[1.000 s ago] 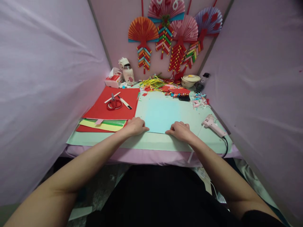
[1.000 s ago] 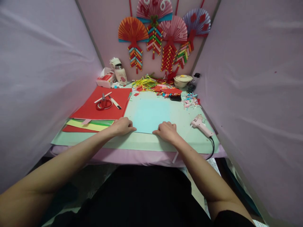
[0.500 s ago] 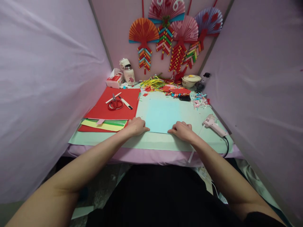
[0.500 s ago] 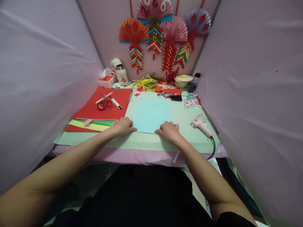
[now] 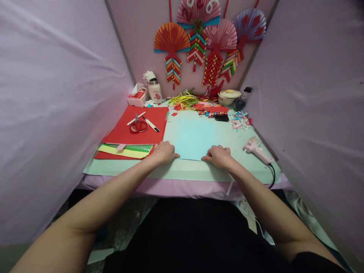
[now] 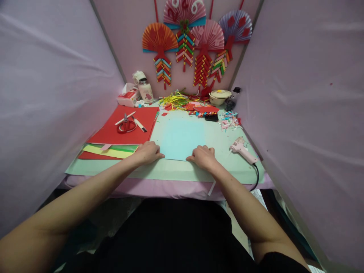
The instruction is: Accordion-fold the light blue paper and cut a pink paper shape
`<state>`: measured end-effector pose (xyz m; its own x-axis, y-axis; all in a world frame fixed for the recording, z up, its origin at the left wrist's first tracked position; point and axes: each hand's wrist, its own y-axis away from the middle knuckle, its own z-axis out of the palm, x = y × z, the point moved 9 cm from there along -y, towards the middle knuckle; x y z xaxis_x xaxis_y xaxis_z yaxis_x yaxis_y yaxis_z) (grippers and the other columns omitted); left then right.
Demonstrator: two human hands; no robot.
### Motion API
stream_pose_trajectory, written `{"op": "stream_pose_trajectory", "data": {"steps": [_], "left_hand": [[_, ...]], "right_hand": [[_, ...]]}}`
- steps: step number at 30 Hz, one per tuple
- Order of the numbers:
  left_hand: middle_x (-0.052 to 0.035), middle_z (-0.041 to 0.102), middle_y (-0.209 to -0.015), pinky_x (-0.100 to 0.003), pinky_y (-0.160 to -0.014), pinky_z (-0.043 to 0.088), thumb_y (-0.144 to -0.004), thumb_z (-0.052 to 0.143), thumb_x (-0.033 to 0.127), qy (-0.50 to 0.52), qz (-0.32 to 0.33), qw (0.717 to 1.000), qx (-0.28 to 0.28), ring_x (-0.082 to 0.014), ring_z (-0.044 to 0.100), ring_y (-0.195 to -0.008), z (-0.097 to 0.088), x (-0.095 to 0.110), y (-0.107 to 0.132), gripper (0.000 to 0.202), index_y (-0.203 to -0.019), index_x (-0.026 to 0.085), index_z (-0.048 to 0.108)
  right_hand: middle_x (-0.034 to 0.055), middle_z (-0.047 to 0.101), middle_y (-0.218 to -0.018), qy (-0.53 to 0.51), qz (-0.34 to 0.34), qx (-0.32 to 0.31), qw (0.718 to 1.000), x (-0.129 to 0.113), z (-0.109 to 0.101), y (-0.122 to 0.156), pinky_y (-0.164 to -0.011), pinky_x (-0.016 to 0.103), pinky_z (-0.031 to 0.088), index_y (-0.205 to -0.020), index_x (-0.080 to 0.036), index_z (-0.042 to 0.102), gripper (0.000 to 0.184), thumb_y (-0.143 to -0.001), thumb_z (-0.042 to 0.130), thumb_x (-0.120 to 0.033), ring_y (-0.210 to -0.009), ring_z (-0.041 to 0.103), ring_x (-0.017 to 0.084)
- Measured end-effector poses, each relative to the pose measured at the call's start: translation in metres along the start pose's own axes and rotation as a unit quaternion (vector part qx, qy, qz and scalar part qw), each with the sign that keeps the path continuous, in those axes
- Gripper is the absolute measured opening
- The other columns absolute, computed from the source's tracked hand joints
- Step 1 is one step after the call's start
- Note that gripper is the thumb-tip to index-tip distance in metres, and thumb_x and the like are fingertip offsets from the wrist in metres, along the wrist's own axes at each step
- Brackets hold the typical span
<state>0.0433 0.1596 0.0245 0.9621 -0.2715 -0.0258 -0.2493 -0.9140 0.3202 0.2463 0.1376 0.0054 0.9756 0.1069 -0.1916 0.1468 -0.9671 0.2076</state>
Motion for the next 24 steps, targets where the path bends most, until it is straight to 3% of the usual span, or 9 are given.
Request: {"op": "stream_pose_trajectory", "data": {"steps": [4, 7, 9, 12, 17, 24], "left_hand": [[-0.0142, 0.059, -0.112, -0.041, -0.087, 0.042, -0.089, 0.055, 0.045, 0.017, 0.026, 0.994, 0.104, -0.0318, 0.051, -0.108, -0.006, 0.005, 0.007, 0.033, -0.105, 0.017, 0.064], [-0.0118, 0.057, -0.111, -0.036, -0.088, 0.042, -0.094, 0.047, 0.026, 0.021, 0.120, 0.978, 0.171, -0.0258, 0.049, -0.106, -0.007, 0.028, 0.022, 0.023, -0.111, 0.017, 0.060], [-0.0110, 0.057, -0.109, -0.034, -0.086, 0.042, -0.096, 0.038, 0.019, 0.004, 0.179, 0.971, 0.156, -0.0238, 0.050, -0.102, 0.000, 0.045, 0.031, 0.028, -0.114, 0.018, 0.059], [-0.0108, 0.058, -0.105, -0.034, -0.081, 0.042, -0.098, 0.035, 0.020, -0.040, 0.211, 0.968, 0.127, -0.0243, 0.050, -0.098, 0.011, 0.059, 0.039, 0.032, -0.122, 0.020, 0.056], [-0.0108, 0.057, -0.108, -0.034, -0.077, 0.042, -0.098, 0.036, 0.020, -0.074, 0.213, 0.963, 0.150, -0.0247, 0.049, -0.098, 0.017, 0.063, 0.045, 0.036, -0.132, 0.022, 0.049], [-0.0123, 0.056, -0.107, -0.036, -0.081, 0.045, -0.095, 0.038, 0.012, -0.077, 0.194, 0.959, 0.190, -0.0245, 0.049, -0.096, 0.024, 0.069, 0.056, 0.044, -0.139, 0.015, 0.041]], "right_hand": [[0.0077, 0.065, -0.093, 0.014, -0.001, 0.058, 0.998, -0.001, -0.005, 0.006, -0.076, 0.035, 0.028, -0.077, -0.020, 0.066, 0.031, -0.086, 0.059, -0.049, -0.094, 0.052, 0.026], [0.0072, 0.064, -0.100, 0.036, -0.065, 0.141, 0.987, -0.018, -0.012, 0.019, -0.078, 0.034, 0.028, -0.094, -0.021, 0.064, 0.017, -0.091, 0.056, -0.035, -0.098, 0.051, 0.024], [0.0069, 0.063, -0.100, 0.059, -0.136, 0.155, 0.977, -0.035, -0.008, 0.030, -0.078, 0.032, 0.029, -0.101, -0.020, 0.062, 0.015, -0.093, 0.049, -0.023, -0.096, 0.051, 0.022], [0.0070, 0.062, -0.099, 0.092, -0.202, 0.136, 0.965, -0.050, 0.004, 0.043, -0.076, 0.031, 0.031, -0.107, -0.021, 0.061, 0.023, -0.095, 0.041, -0.016, -0.091, 0.050, 0.020], [0.0072, 0.062, -0.104, 0.116, -0.227, 0.160, 0.954, -0.053, 0.010, 0.054, -0.076, 0.030, 0.034, -0.124, -0.022, 0.054, 0.033, -0.095, 0.040, -0.015, -0.094, 0.050, 0.021], [0.0084, 0.062, -0.100, 0.147, -0.230, 0.206, 0.940, -0.058, 0.010, 0.065, -0.072, 0.030, 0.035, -0.129, -0.020, 0.052, 0.036, -0.094, 0.045, -0.015, -0.091, 0.051, 0.021]]}}
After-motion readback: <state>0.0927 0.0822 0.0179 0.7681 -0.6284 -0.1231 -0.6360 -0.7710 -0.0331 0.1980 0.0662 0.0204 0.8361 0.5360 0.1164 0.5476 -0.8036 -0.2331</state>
